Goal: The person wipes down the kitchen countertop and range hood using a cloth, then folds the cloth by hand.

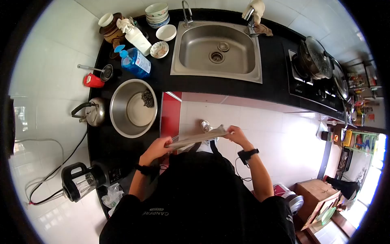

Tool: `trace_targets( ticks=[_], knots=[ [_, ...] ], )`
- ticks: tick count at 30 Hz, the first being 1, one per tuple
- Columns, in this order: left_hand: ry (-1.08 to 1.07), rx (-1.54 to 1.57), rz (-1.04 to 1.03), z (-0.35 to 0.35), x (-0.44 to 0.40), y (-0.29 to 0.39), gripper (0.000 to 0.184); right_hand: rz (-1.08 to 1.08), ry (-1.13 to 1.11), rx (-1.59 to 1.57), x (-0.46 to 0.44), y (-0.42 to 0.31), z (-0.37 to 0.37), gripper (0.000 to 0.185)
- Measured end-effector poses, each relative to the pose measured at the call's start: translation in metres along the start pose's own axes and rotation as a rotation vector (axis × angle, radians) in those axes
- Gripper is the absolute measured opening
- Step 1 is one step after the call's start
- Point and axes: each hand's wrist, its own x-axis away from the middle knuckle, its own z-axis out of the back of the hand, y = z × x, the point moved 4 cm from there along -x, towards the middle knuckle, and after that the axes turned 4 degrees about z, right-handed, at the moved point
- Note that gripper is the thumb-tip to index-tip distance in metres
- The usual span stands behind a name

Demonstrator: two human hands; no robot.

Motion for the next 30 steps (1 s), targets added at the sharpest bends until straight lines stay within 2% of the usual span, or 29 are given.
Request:
trace_targets(
  ticks=[2,3,4,5,6,8,11,12,14,16,17,18,19,20,21,22,24,25,28,30],
  knots=[
    [0.081,-0.019,-0.122,-0.012,-0.004,0.019,0.026,-0.051,0.051,-0.026,0.037,0.010,0.021,0.023],
    [0.294,-0.093,-0.308,0.073,-0.134,0.059,0.024,0.113,0.147,0.056,-0.091,-0.043,0.120,0.022],
    [0.307,-0.072,-0.300,0.054,-0.108,0.060,0.023,0.032,0.106,0.051,-0.053,-0.027,0.104,0.020],
    [0.262,-0.045,-0.208,0.025,-0.041,0.049,0.022,-0.114,0.002,-0.001,0.017,-0.002,0.050,0.019],
    [0.298,-0.054,-0.209,0.030,-0.071,0.059,0.021,-0.080,0.000,-0.060,0.005,-0.017,0.081,0.017],
    [0.321,-0.076,-0.130,0.033,-0.089,0.064,0.019,-0.064,-0.062,-0.228,0.008,-0.035,0.097,0.014],
    [0.565,0.053,-0.150,0.051,-0.121,0.081,0.019,0.000,-0.058,-0.329,-0.013,-0.049,0.134,0.013],
    [0.569,0.172,-0.071,0.051,-0.134,0.079,0.019,0.048,0.030,-0.311,-0.021,-0.051,0.147,0.009],
    [0.586,0.601,0.099,0.064,-0.159,0.098,0.022,0.096,0.284,-0.301,-0.047,-0.074,0.168,0.008],
    [0.888,0.778,-0.235,0.075,-0.202,0.111,0.030,0.217,0.565,-0.309,-0.093,-0.059,0.180,0.011],
    [0.891,0.653,-0.277,0.075,-0.221,0.115,0.046,0.298,0.718,-0.294,-0.114,-0.050,0.184,0.013],
    [0.906,0.521,-0.296,0.082,-0.235,0.130,0.056,0.269,0.867,-0.067,-0.128,-0.059,0.180,0.024],
    [0.960,0.325,-0.274,0.084,-0.252,0.131,0.058,0.213,1.005,0.377,-0.141,-0.080,0.164,0.037],
    [1.005,0.137,-0.246,0.079,-0.273,0.130,0.061,0.287,0.925,0.590,-0.157,-0.086,0.152,0.052],
    [1.046,-0.067,-0.212,0.078,-0.285,0.126,0.064,0.334,0.845,0.599,-0.179,-0.105,0.131,0.067],
    [1.011,-0.192,-0.170,0.074,-0.293,0.118,0.066,0.338,0.709,0.689,-0.195,-0.122,0.108,0.072],
    [0.924,-0.420,-0.097,0.061,-0.314,0.110,0.070,0.425,0.520,0.886,-0.207,-0.137,0.088,0.071],
    [0.910,-0.415,-0.076,0.056,-0.319,0.104,0.070,0.465,0.418,0.976,-0.213,-0.139,0.080,0.070],
    [0.872,-0.417,-0.045,0.048,-0.327,0.095,0.069,0.499,0.378,0.938,-0.228,-0.132,0.078,0.071],
    [0.860,-0.430,-0.063,0.047,-0.332,0.094,0.067,0.493,0.331,1.053,-0.236,-0.122,0.083,0.070]
  ],
)
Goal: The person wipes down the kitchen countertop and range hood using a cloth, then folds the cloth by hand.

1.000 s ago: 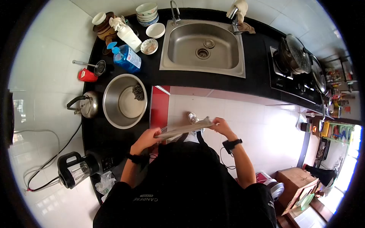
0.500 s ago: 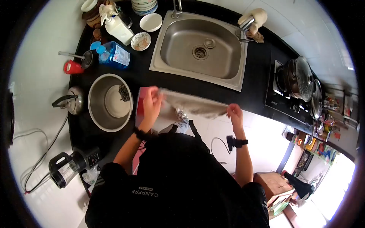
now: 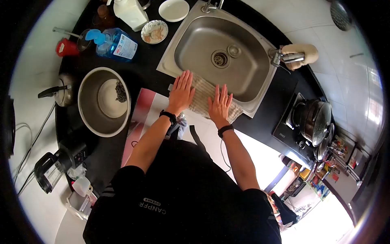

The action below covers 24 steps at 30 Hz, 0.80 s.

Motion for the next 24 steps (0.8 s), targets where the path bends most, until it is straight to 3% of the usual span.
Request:
trace_targets(
  ticks=[24],
  knots=[
    [-0.017,0.062,0.049,-0.005,-0.009,0.002,0.068,-0.009,-0.112,-0.028,-0.013,0.010,0.003,0.073]
  ],
)
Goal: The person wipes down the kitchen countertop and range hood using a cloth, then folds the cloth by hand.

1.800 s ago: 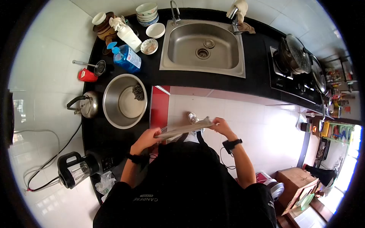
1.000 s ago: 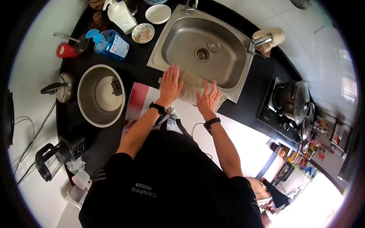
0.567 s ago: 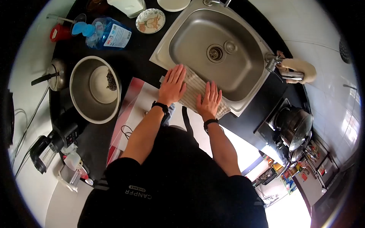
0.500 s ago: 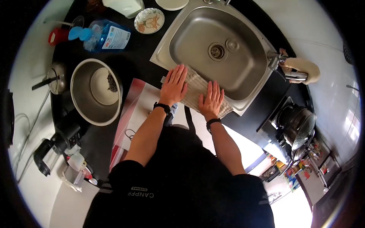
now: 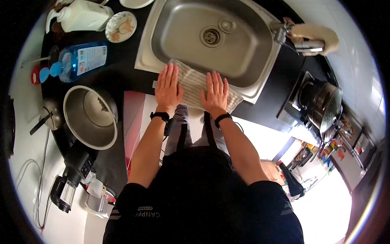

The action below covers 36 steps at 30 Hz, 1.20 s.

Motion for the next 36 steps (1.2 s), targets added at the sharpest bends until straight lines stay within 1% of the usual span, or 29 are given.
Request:
trace_targets(
  ticks=[1,2,8,10,13,14,17,18,21,22,24,28,30,32,34,35,36],
  knots=[
    [0.019,-0.015,-0.007,0.001,0.000,0.001,0.068,0.003,0.004,-0.004,0.000,0.000,-0.001,0.074],
    [-0.011,0.048,0.008,0.002,0.000,0.002,0.068,0.003,-0.001,0.012,0.001,0.000,0.000,0.073],
    [0.061,-0.053,-0.046,0.001,-0.001,0.004,0.064,0.032,0.044,0.018,-0.002,0.002,-0.003,0.073],
    [0.066,-0.112,-0.052,0.003,0.004,0.016,0.061,0.070,0.047,0.003,0.006,0.001,0.010,0.073],
    [0.054,-0.183,0.082,-0.004,0.020,0.033,0.067,0.230,0.118,-0.058,0.016,0.002,0.018,0.073],
    [0.045,-0.189,0.121,-0.011,0.029,0.041,0.070,0.337,0.073,-0.026,0.025,0.008,0.017,0.073],
    [0.060,-0.155,0.162,-0.033,0.056,0.077,0.070,0.481,-0.024,0.037,0.066,0.045,0.023,0.071],
    [0.045,-0.180,0.127,-0.043,0.065,0.093,0.069,0.448,-0.027,0.035,0.080,0.059,0.028,0.067],
    [-0.081,-0.102,0.067,-0.068,0.085,0.153,0.068,0.379,0.001,0.033,0.121,0.101,0.041,0.063],
    [-0.087,-0.074,0.037,-0.074,0.089,0.171,0.068,0.355,-0.004,0.017,0.136,0.116,0.043,0.060],
    [-0.118,-0.008,-0.015,-0.092,0.106,0.213,0.067,0.332,-0.026,-0.003,0.169,0.150,0.044,0.060],
    [-0.200,0.007,-0.227,-0.116,0.123,0.286,0.071,0.260,-0.067,-0.020,0.228,0.216,0.062,0.061],
    [-0.266,0.014,-0.346,-0.120,0.132,0.315,0.074,0.188,-0.083,-0.018,0.253,0.244,0.068,0.063],
    [-0.268,0.032,-0.401,-0.129,0.133,0.334,0.075,0.120,-0.066,-0.006,0.268,0.261,0.064,0.065],
    [-0.287,0.060,-0.442,-0.138,0.132,0.349,0.077,0.073,-0.046,-0.001,0.278,0.265,0.063,0.066],
    [-0.293,0.050,-0.439,-0.141,0.131,0.352,0.077,0.047,-0.055,-0.049,0.278,0.265,0.058,0.067],
    [-0.299,0.039,-0.436,-0.143,0.130,0.353,0.076,0.058,-0.031,-0.052,0.276,0.264,0.054,0.067]
  ],
)
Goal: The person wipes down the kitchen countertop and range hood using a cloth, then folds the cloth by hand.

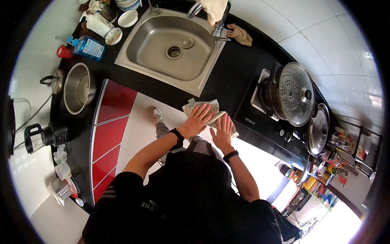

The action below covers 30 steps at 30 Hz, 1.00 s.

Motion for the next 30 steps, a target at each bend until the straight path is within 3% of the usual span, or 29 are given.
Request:
trace_targets(
  ticks=[6,14,17,24,27,30],
  knots=[
    [0.058,0.195,0.119,-0.013,-0.005,0.003,0.064,-0.046,0.051,-0.049,-0.026,-0.002,-0.008,0.068],
    [0.219,0.351,0.219,-0.012,-0.049,-0.001,0.071,-0.053,0.090,0.084,-0.079,0.031,-0.030,0.071],
    [0.186,0.428,0.266,-0.010,-0.080,-0.020,0.071,-0.069,0.147,0.105,-0.121,0.051,-0.032,0.068],
    [0.191,0.474,0.403,-0.025,-0.148,-0.038,0.073,-0.157,-0.134,0.088,-0.195,0.089,-0.004,0.075],
    [0.310,0.408,0.356,-0.017,-0.168,-0.043,0.073,-0.156,-0.196,0.117,-0.213,0.104,-0.005,0.079],
    [0.230,0.450,0.404,-0.015,-0.172,-0.047,0.071,-0.146,-0.323,-0.032,-0.224,0.114,-0.012,0.083]
  ],
)
